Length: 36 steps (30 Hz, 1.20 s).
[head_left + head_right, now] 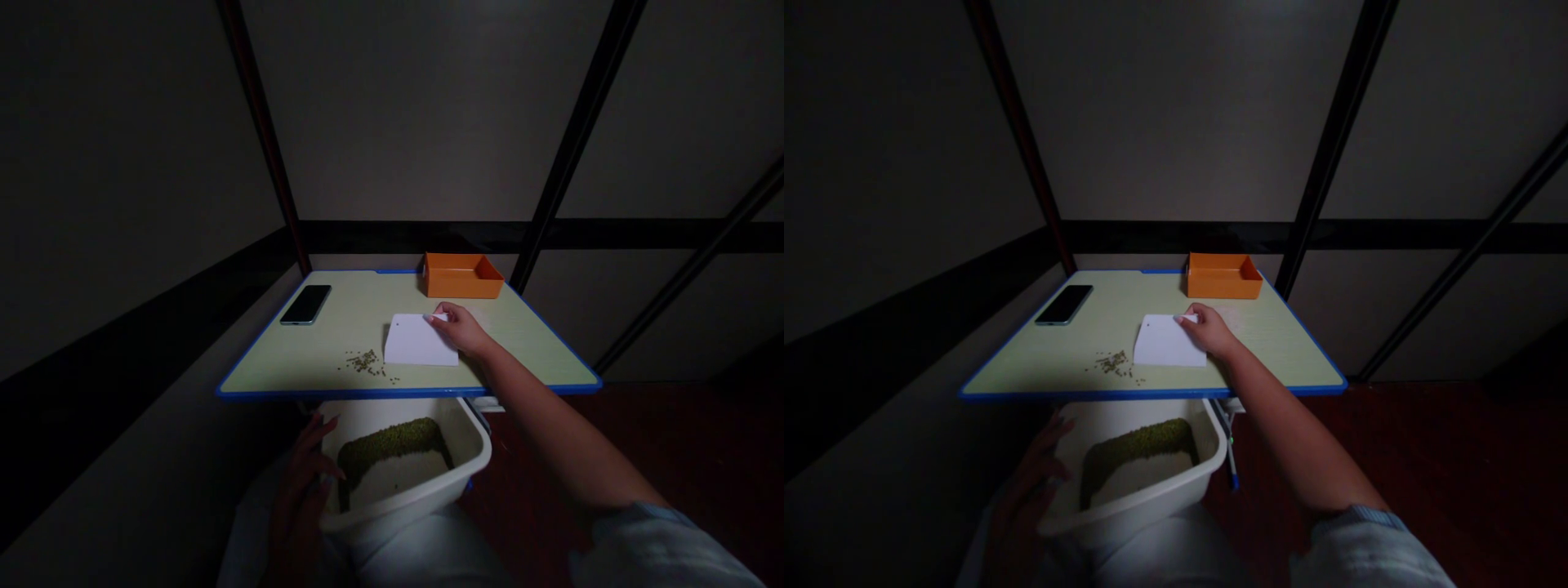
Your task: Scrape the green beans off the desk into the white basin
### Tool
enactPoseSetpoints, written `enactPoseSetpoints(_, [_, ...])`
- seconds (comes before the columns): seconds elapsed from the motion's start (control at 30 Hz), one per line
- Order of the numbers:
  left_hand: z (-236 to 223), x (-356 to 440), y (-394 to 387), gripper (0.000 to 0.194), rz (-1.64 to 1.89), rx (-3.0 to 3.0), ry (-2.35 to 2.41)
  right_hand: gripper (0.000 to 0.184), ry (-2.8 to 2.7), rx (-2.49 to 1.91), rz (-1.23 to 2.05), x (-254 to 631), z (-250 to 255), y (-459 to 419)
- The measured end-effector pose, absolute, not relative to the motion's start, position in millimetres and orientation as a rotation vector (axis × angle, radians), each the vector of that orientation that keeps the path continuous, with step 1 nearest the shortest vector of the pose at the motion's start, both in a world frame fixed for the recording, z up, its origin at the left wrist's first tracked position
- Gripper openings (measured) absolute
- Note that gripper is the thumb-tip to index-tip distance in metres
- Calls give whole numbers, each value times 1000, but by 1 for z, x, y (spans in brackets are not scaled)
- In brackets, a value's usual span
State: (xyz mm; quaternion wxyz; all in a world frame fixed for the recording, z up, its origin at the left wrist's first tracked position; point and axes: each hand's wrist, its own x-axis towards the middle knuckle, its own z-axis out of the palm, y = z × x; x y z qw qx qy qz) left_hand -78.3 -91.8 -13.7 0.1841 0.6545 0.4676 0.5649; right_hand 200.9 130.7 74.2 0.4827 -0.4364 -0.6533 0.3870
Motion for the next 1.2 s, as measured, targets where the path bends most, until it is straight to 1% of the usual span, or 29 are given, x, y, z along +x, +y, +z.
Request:
enactPoseSetpoints(0.1, [-15,-79,-91,22,1642,1837,1315,42,-1605,-1062,930,202,73,133])
enactPoseSetpoints(0.2, [-15,-80,-91,21,1594,1863,1287,41,-1608,-1063,912,202,73,133])
enactPoseSetpoints(0.57, [-9,-77,-93,23,1601,1807,1322,42,-1619,-1060,916,201,76,129])
enactPoseSetpoints(0.7, [-10,-76,-93,25,1600,1798,1343,42,-1627,-1066,949,200,77,127])
enactPoseSetpoints(0.9, [-9,-76,-93,24,1597,1825,1337,42,-1624,-1042,994,197,78,124])
enactPoseSetpoints(1.2, [-7,-73,-97,31,1586,1755,1396,46,-1620,-1001,1013,195,79,124])
